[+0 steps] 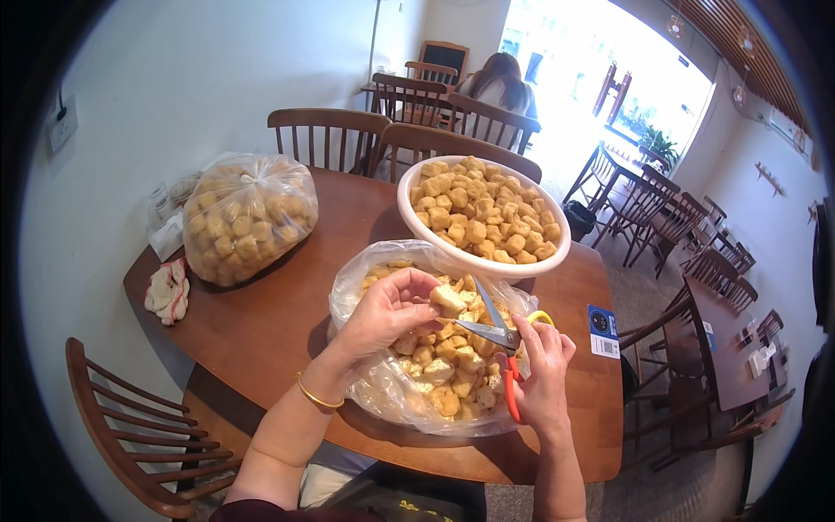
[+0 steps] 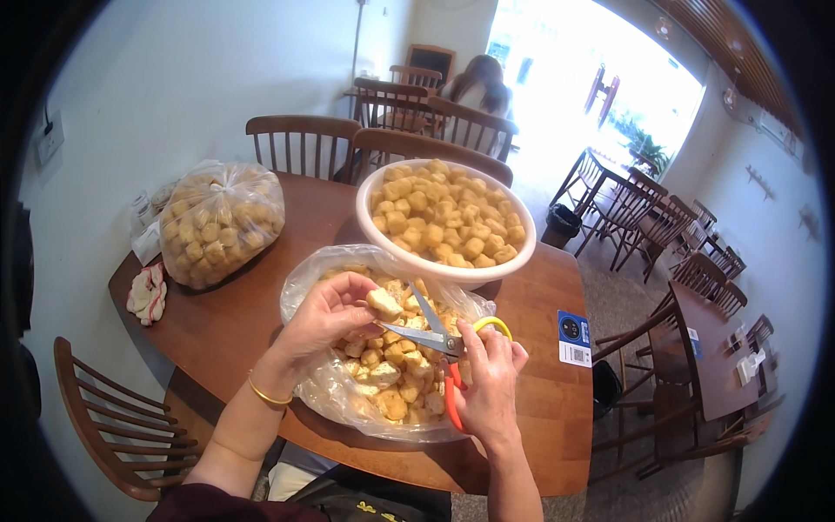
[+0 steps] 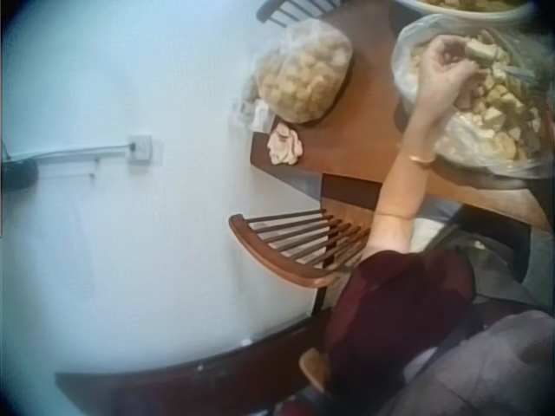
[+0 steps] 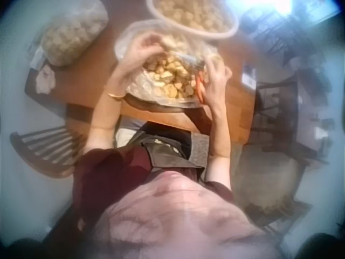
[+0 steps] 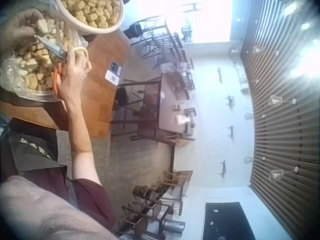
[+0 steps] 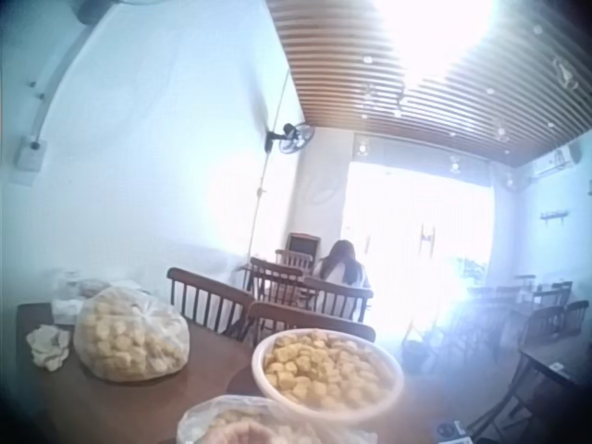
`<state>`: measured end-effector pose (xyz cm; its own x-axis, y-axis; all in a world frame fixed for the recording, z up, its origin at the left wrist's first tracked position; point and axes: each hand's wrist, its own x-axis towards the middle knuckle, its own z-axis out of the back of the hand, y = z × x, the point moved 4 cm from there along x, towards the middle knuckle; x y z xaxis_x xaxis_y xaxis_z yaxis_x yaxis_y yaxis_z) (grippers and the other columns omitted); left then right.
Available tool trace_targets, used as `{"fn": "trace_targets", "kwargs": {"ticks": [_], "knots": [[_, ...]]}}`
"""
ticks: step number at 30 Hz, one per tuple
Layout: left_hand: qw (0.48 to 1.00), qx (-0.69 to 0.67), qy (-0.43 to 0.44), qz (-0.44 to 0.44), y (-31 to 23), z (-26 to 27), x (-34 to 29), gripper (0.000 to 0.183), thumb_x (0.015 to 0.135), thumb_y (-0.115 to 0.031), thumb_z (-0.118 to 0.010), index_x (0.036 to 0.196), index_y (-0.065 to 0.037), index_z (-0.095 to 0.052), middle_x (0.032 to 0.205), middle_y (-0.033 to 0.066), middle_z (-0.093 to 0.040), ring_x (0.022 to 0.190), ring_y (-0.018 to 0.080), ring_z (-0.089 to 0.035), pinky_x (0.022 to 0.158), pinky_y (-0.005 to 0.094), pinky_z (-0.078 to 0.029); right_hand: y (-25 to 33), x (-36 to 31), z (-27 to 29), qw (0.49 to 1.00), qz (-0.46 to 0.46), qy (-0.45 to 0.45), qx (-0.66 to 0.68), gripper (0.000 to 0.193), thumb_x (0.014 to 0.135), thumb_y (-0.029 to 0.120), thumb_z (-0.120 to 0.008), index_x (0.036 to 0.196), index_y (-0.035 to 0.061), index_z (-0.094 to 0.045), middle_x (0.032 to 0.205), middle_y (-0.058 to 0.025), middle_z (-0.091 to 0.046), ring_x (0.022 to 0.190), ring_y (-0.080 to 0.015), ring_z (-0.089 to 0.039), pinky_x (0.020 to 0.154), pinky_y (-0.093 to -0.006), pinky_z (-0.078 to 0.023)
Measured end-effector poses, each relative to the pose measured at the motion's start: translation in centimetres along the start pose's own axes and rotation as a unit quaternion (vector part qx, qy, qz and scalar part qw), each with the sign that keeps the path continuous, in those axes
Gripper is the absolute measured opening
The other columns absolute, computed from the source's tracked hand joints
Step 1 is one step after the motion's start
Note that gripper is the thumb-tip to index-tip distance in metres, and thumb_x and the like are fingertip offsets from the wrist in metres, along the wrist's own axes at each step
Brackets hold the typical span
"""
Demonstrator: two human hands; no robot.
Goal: The person uses scissors to cut small pieces of fried dough from a plastic bag into a white bowl. The person repeatedly picks up pieces, cuts them, and places them into the bowl.
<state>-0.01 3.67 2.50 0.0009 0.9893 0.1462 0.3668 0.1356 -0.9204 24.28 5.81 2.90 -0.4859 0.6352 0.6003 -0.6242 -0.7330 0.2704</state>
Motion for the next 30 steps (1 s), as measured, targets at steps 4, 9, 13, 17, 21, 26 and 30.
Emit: {"fn": "trace_targets", "kwargs": {"ticks": [4,9,13,17,21,26,30], "knots": [[0.999,-0.027,0.019,-0.01,0.5,-0.2,0.2,0.028,0.096,0.0,-0.067,0.123,-0.001,-0.059,0.115,0.0081,-0.068,0.102,0.0142,-0.07,0.09,0.0291,-0.061,-0.2,-0.2,-0.3,1.0,-0.001,0.008,-0.002,0.065,0.079,0.011,-0.078,0.14,0.0086,-0.057,0.119,-0.0136,-0.06,0.115,-0.0305,-0.056,0.102,-0.0456,-0.032],[0.999,-0.017,0.038,-0.002,1.2,-0.8,-0.1,0.031,0.095,0.002,-0.067,0.125,0.0,-0.059,0.115,0.0078,-0.068,0.103,0.0138,-0.069,0.091,0.0288,-0.061,0.4,-0.1,-0.4,0.999,-0.014,0.033,0.001,0.062,0.081,0.014,-0.078,0.14,0.0075,-0.058,0.118,-0.0144,-0.061,0.117,-0.0301,-0.056,0.106,-0.0451,-0.031],[0.999,-0.003,0.044,-0.001,1.5,-1.0,0.0,0.031,0.095,0.005,-0.066,0.125,0.0,-0.058,0.114,0.0075,-0.068,0.104,0.0138,-0.069,0.092,0.0278,-0.06,0.4,-0.1,-0.3,0.999,-0.024,0.047,-0.005,0.06,0.083,0.015,-0.078,0.139,0.0071,-0.059,0.12,-0.0148,-0.061,0.117,-0.0303,-0.057,0.107,-0.0444,-0.031],[0.999,0.001,0.05,-0.001,1.4,-1.3,0.0,0.031,0.095,0.005,-0.066,0.125,-0.001,-0.058,0.115,0.0076,-0.067,0.105,0.0146,-0.07,0.094,0.0284,-0.06,0.5,-0.1,-0.3,0.998,-0.024,0.051,0.009,0.059,0.082,0.015,-0.078,0.138,0.0073,-0.06,0.119,-0.014,-0.062,0.116,-0.03,-0.057,0.106,-0.0442,-0.031],[0.998,-0.021,0.05,-0.014,1.8,-1.0,0.0,0.031,0.095,0.004,-0.066,0.125,0.0,-0.057,0.116,0.0092,-0.067,0.106,0.017,-0.07,0.095,0.0304,-0.06,0.5,0.0,-0.4,0.998,-0.022,0.049,0.015,0.055,0.082,0.015,-0.08,0.134,0.0088,-0.063,0.11,-0.0115,-0.065,0.108,-0.0277,-0.06,0.102,-0.0427,-0.033],[0.998,-0.058,0.036,0.012,1.2,-1.3,0.0,0.027,0.096,0.001,-0.067,0.122,0.002,-0.058,0.115,0.0111,-0.068,0.107,0.0191,-0.07,0.094,0.0313,-0.061,0.1,-0.1,-0.5,0.998,-0.017,0.044,0.029,0.054,0.078,0.011,-0.078,0.131,0.0097,-0.066,0.092,-0.0074,-0.066,0.089,-0.0261,-0.063,0.094,-0.0433,-0.036],[0.998,-0.047,0.028,0.018,1.4,-0.6,0.1,0.021,0.096,-0.001,-0.068,0.116,0.001,-0.06,0.111,0.0112,-0.07,0.101,0.0178,-0.072,0.09,0.029,-0.061,0.1,-0.1,-0.3,0.998,-0.018,0.054,0.04,0.05,0.077,0.01,-0.078,0.125,0.0115,-0.069,0.081,-0.0044,-0.066,0.077,-0.0235,-0.063,0.088,-0.04,-0.038]]}}
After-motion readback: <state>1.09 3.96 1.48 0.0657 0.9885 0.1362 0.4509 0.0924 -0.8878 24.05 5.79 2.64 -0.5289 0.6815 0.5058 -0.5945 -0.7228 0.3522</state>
